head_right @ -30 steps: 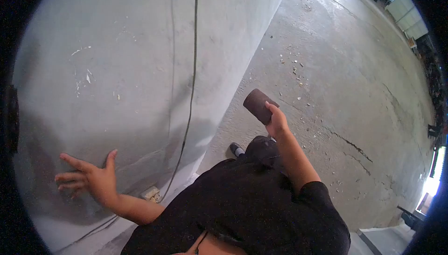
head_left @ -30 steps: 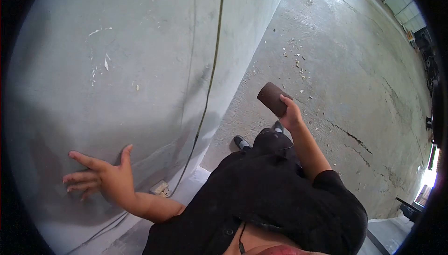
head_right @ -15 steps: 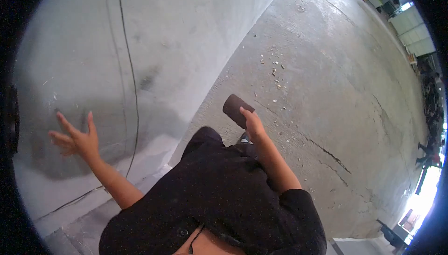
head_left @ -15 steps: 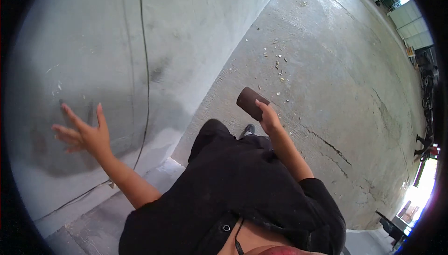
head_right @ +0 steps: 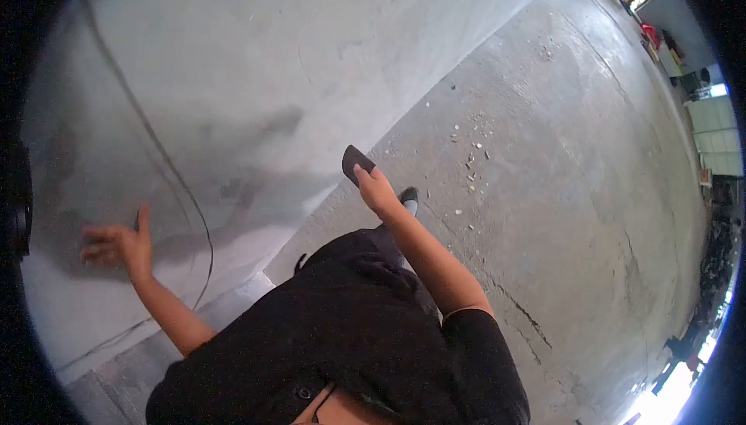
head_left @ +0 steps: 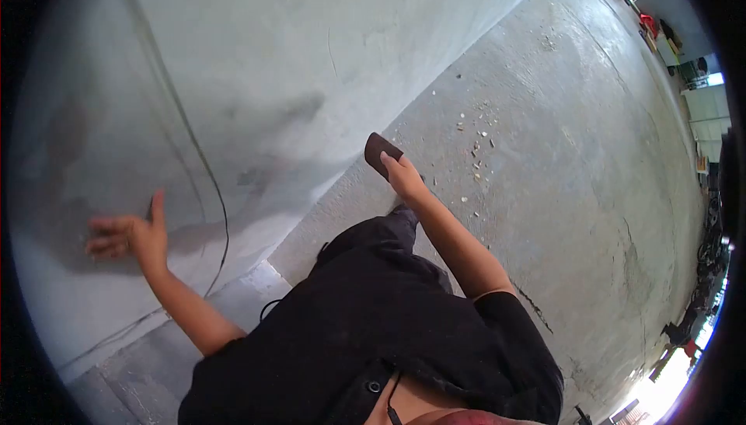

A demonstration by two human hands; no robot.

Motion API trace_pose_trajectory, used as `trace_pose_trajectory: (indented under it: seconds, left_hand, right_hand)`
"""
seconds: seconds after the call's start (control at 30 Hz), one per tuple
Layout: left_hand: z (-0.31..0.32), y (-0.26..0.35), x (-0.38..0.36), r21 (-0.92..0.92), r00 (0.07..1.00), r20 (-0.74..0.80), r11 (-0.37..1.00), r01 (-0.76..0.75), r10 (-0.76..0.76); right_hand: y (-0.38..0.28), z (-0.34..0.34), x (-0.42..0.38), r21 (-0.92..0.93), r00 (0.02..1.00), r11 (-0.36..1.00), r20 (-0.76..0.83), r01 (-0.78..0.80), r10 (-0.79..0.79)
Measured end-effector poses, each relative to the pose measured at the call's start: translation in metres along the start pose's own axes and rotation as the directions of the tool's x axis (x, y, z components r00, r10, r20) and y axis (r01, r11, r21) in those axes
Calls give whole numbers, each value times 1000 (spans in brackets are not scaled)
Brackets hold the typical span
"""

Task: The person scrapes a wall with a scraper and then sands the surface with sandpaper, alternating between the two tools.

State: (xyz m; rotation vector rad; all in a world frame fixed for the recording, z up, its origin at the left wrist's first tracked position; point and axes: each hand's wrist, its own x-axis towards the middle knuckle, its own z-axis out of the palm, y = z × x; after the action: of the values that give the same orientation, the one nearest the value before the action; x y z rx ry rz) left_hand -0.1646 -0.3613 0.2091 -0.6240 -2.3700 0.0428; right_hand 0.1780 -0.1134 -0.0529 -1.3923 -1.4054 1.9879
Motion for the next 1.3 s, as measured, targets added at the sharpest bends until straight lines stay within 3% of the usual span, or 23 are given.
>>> trace_pose_trajectory:
  seconds: [0.1,0.17,0.2,0.23,0.27,0.3,0.37,0.5,0.53,0.57,0.6,0.63,0.7,0.8,0.87,0.9,0.93,0.97,1.07,1.13,1.2,1.27,1.3]
  left_hand:
    - [-2,-9,1,114,996,53,990,-77,72]
    - [9,-26,-4,39,990,139,999,-34,28]
    - [12,-33,-5,47,990,139,998,-31,25]
    - [11,-41,-5,44,956,280,996,76,-86]
    - [9,-43,-3,57,891,412,982,182,-189]
    - [9,-41,-3,67,891,414,982,176,-188]
    - [-3,-24,-9,93,973,213,993,76,-95]
    - [-18,-2,-5,-8,995,99,1000,15,-14]
    - [-31,6,3,32,902,379,977,209,-206]
    - [-36,11,8,124,699,613,918,376,-369]
    - [-37,13,6,133,694,615,917,375,-374]
    - [-37,13,4,142,755,572,946,292,-320]
    - [-33,5,-2,149,808,528,966,213,-260]
    - [-7,-45,-20,173,933,358,985,-22,-42]
    - [1,-49,-21,212,964,238,962,-172,120]
    - [2,-51,-23,206,965,237,964,-167,116]
    - [-12,-31,-12,158,924,375,987,13,-73]
    - [-19,-19,-7,139,824,512,970,197,-241]
    - [-17,-16,-10,131,852,409,945,299,-326]
    - [-19,-11,-4,228,850,416,942,247,-323]
    - [-19,-18,-3,328,846,421,925,194,-327]
    - [-5,-55,-13,-21,809,552,967,252,-199]
    - [-3,-64,-14,-14,807,556,969,246,-197]
  right_hand:
    - [-33,-1,58,99,996,995,-85,10,-1]
    - [-46,-6,97,140,991,990,-132,7,12]
    - [-54,-10,118,106,979,988,-184,111,-90]
    - [-60,-12,136,72,955,976,-234,206,-185]
    - [-66,-13,152,84,952,975,-249,205,-179]
    - [-73,-17,167,94,949,975,-265,203,-172]
    - [-90,-21,182,107,944,978,-298,179,-141]
    - [-107,-11,197,152,849,901,-428,406,-310]
    - [-106,-8,199,141,817,873,-448,467,-365]
    - [-114,-6,195,142,821,875,-441,462,-362]
    - [-121,-6,188,76,847,899,-379,431,-374]
    - [-125,-5,182,6,870,916,-315,401,-379]
    - [-123,1,184,-24,849,905,-337,425,-408]
    - [-125,5,185,-64,819,887,-359,457,-448]
    - [-128,4,183,-79,815,884,-358,460,-456]
    - [-129,3,182,-83,810,878,-352,472,-469]
    - [-129,2,181,-87,807,873,-347,480,-478]
    - [-128,-1,182,-92,807,874,-346,478,-478]
    - [-121,-8,187,5,896,938,-296,347,-331]
    - [-113,-10,192,24,851,894,-319,448,-418]
    - [-108,-13,191,38,868,909,-316,415,-383]
    - [-102,-15,191,51,884,922,-309,384,-351]
    - [-96,-15,191,4,846,908,-366,419,-388]
